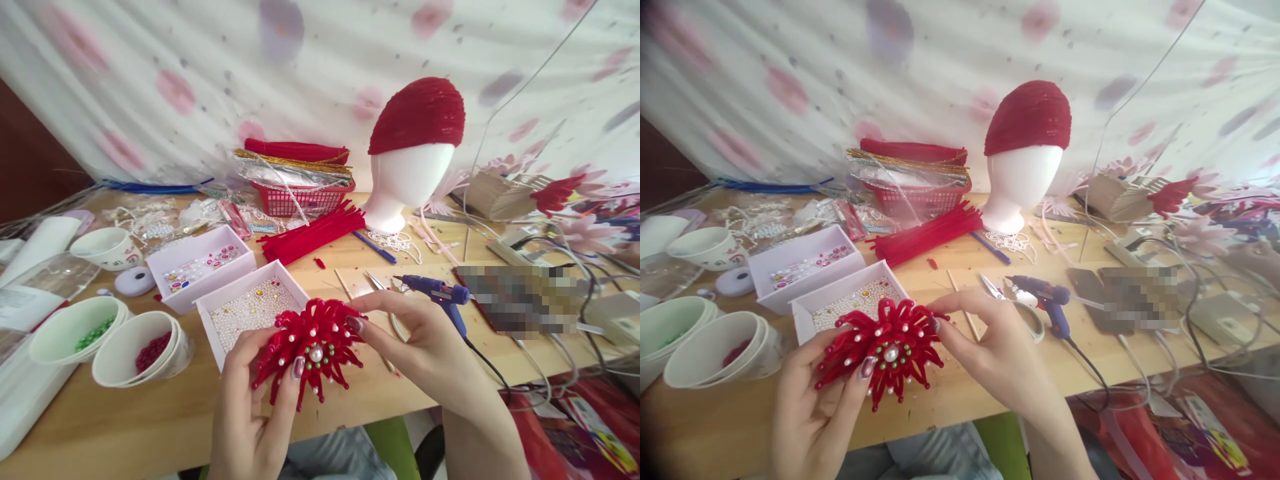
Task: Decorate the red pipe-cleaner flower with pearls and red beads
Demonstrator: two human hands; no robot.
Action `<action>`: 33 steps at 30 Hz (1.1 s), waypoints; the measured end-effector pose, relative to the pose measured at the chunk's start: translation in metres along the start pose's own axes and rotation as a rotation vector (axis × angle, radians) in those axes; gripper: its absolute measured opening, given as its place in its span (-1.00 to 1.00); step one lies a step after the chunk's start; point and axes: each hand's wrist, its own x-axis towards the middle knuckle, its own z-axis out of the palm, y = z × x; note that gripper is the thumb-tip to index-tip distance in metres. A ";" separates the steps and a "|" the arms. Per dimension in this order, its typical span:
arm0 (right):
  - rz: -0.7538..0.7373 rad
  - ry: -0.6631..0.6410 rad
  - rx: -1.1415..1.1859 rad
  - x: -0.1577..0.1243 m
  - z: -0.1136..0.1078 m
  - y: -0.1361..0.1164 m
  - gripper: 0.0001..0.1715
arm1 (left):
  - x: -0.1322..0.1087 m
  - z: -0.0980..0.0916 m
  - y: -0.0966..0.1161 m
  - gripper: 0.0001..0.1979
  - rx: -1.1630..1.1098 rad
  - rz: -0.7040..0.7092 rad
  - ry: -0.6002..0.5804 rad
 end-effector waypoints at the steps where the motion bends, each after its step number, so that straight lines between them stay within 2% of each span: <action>1: -0.002 -0.006 -0.018 0.000 0.001 -0.001 -0.86 | 0.000 0.000 -0.001 -0.79 0.001 0.004 -0.004; 8: -0.028 -0.029 -0.085 0.003 0.002 -0.003 -0.88 | 0.003 -0.004 -0.005 -0.72 -0.019 -0.022 -0.002; 14: 0.017 -0.045 -0.050 0.003 0.004 -0.002 -0.85 | 0.002 0.001 0.006 -0.66 -0.062 -0.212 -0.037; 17: 0.040 -0.100 -0.008 0.003 0.004 -0.002 -0.88 | 0.004 0.002 0.003 -0.61 -0.097 -0.230 -0.023; 20: 0.072 -0.135 0.014 0.004 0.004 -0.002 -0.91 | 0.006 0.000 -0.005 -0.61 -0.041 -0.164 -0.007; 26: 0.111 -0.102 0.010 0.003 0.009 0.003 -0.88 | 0.006 -0.003 -0.018 -0.67 0.053 0.020 -0.014; 33: -0.029 0.054 -0.046 -0.002 0.021 0.009 -0.83 | 0.005 -0.007 -0.038 -0.63 0.332 0.317 0.024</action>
